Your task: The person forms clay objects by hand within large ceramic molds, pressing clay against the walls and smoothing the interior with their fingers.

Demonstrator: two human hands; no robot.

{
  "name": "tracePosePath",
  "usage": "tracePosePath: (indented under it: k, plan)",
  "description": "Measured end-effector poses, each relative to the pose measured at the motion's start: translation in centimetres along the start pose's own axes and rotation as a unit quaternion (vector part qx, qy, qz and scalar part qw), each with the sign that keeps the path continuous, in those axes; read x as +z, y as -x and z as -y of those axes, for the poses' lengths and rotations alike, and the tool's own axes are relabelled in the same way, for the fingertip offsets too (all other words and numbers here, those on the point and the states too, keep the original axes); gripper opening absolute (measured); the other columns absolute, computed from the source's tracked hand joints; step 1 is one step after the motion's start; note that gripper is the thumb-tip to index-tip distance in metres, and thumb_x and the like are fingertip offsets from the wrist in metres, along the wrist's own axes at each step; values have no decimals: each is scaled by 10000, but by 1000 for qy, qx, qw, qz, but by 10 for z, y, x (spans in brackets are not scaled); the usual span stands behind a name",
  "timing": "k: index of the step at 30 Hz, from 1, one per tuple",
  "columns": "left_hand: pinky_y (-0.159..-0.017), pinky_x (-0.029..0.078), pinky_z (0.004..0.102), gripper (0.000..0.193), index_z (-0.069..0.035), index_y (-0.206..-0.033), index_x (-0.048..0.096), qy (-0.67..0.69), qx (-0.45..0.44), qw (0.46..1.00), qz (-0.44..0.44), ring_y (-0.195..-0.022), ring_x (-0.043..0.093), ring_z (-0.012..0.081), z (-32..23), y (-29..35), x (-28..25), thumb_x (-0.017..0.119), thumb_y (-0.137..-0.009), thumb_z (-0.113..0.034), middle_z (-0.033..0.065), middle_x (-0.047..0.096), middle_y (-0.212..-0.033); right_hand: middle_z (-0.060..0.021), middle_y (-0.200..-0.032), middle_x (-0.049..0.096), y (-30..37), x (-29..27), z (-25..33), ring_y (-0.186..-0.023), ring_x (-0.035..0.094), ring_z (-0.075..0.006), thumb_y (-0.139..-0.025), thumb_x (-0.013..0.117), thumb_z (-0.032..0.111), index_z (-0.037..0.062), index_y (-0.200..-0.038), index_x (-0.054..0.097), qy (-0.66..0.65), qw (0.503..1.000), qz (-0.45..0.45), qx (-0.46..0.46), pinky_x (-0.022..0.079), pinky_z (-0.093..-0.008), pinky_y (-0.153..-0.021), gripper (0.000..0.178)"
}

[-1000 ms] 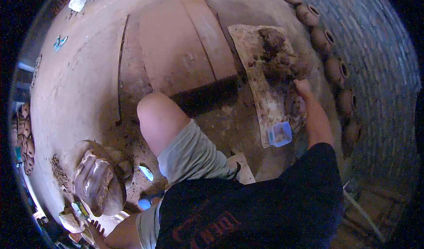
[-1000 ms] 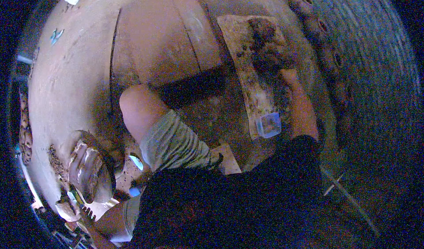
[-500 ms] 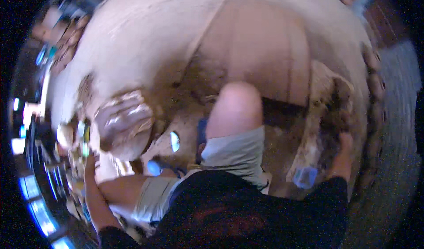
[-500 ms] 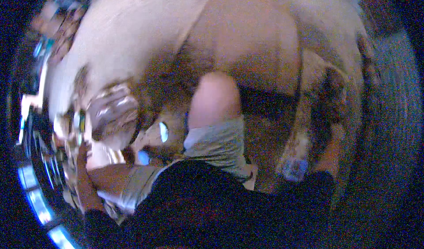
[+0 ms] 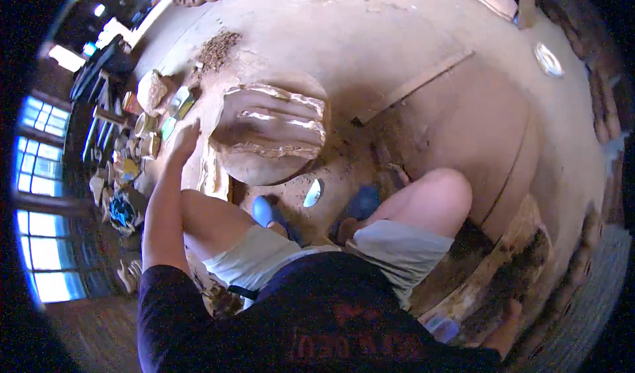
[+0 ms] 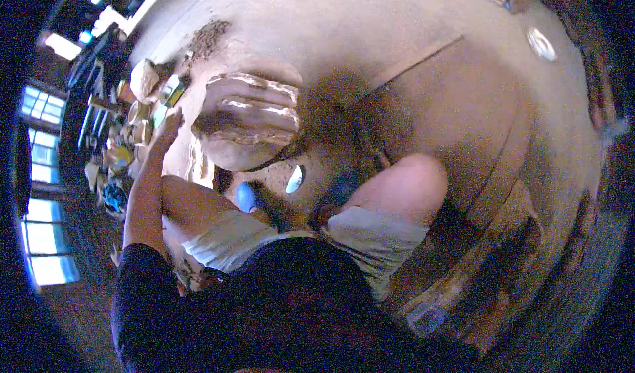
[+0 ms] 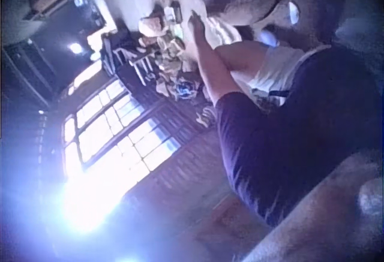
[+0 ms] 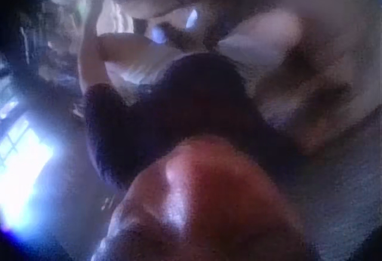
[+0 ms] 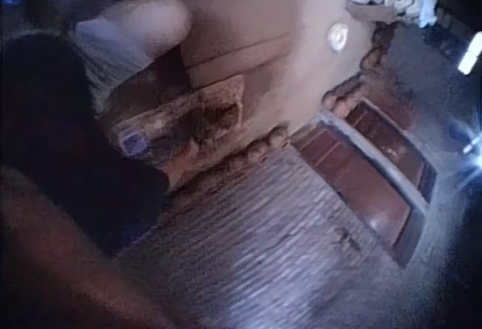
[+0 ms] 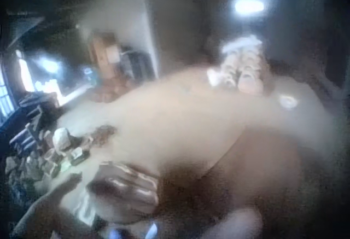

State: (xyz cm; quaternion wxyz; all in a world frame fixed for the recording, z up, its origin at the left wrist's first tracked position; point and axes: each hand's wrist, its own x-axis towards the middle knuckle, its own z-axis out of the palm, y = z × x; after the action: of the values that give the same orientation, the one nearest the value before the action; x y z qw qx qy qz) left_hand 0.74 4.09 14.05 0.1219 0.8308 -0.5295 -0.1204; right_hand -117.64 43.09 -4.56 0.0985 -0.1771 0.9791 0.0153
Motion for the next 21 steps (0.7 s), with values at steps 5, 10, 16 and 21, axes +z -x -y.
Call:
tracePosePath:
  k: [5, 10, 16, 21]
  plan:
    - [-953, 513, 426, 640, -14, -1273, 663, 334, 17, 942, -30, -1087, 680, 262, -77, 16, -11, 458, -1060, -581, 155, 731, -1164, -262, -1262, 662, -18, -29, 72, -1127, 632, -464, -922, 687, 410, 146, -1550, 448, -67, 988, -37, -136, 488, -514, -997, 722]
    - [-1014, 500, 432, 613, -9, -1365, 601, 533, 74, 825, 172, -1158, 643, 269, -213, 63, 9, 451, -1083, -532, 155, 681, -1255, -276, -1252, 653, 24, -77, 244, -1121, 618, -485, -951, 682, 404, 134, -1534, 482, 45, 839, -260, -476, 473, -536, -1014, 673]
    - [-1013, 515, 464, 652, -82, -1397, 574, 712, -38, 615, 337, -1192, 616, 270, -295, 155, 66, 476, -1043, -621, 125, 655, -1259, -189, -1174, 653, 450, -163, 529, -1176, 581, -298, -999, 636, 413, 0, -1093, 680, -522, 648, 70, -550, 462, -452, -1005, 426]
    - [-940, 556, 459, 576, -105, -1284, 617, 748, -127, 555, 341, -1078, 680, 267, -242, 157, 73, 457, -1042, -602, 97, 702, -1131, -213, -1315, 621, 576, -150, 586, -1368, 509, -355, -960, 676, 509, -6, -1157, 720, -351, 430, 128, -821, 374, -488, -1161, 553]
